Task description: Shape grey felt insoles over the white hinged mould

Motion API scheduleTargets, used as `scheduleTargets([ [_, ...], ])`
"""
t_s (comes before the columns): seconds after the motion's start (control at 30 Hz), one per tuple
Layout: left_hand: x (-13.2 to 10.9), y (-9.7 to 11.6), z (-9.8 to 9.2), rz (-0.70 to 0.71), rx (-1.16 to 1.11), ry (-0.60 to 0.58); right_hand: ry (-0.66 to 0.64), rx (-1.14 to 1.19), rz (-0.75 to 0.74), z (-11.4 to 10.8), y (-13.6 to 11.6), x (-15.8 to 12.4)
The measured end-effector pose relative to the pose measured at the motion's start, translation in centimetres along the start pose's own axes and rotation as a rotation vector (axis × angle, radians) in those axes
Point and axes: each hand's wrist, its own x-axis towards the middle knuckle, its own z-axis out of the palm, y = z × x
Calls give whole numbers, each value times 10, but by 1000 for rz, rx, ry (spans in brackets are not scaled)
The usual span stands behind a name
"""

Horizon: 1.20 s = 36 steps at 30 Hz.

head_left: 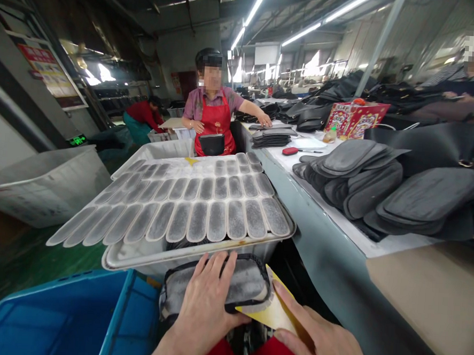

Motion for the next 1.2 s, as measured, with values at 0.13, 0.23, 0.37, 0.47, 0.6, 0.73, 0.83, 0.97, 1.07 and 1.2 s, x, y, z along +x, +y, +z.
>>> scheduleTargets([
  [0.13,2,-1,1,1,6,2,-65,1,20,-6,-2,6],
  [0.23,3,-2,2,4,8,7,-109,18,40,-9,-2,8],
  [0.37,4,-2,3,9,2,21,-151,48,60,-10,0,10],
  [0.47,5,-2,3,7,-6,40,-186,68,84,-8,1,10],
  [0.6,5,-3,4,9,-12,43,-177,68,99,-2,-1,8],
  [0.73,6,-5,6,19,-2,47,-122,17,54,1,0,8],
  [0.83,7,-6,8,27,-2,53,-103,-9,5,1,4,9],
  [0.97,7,-5,9,21,-6,58,-103,-49,-34,0,9,11],
  [1.07,7,-4,8,9,-3,51,-85,-33,-30,-2,8,11],
  [1.2,8,-4,7,10,-11,45,-98,-21,-8,-6,4,13],
])
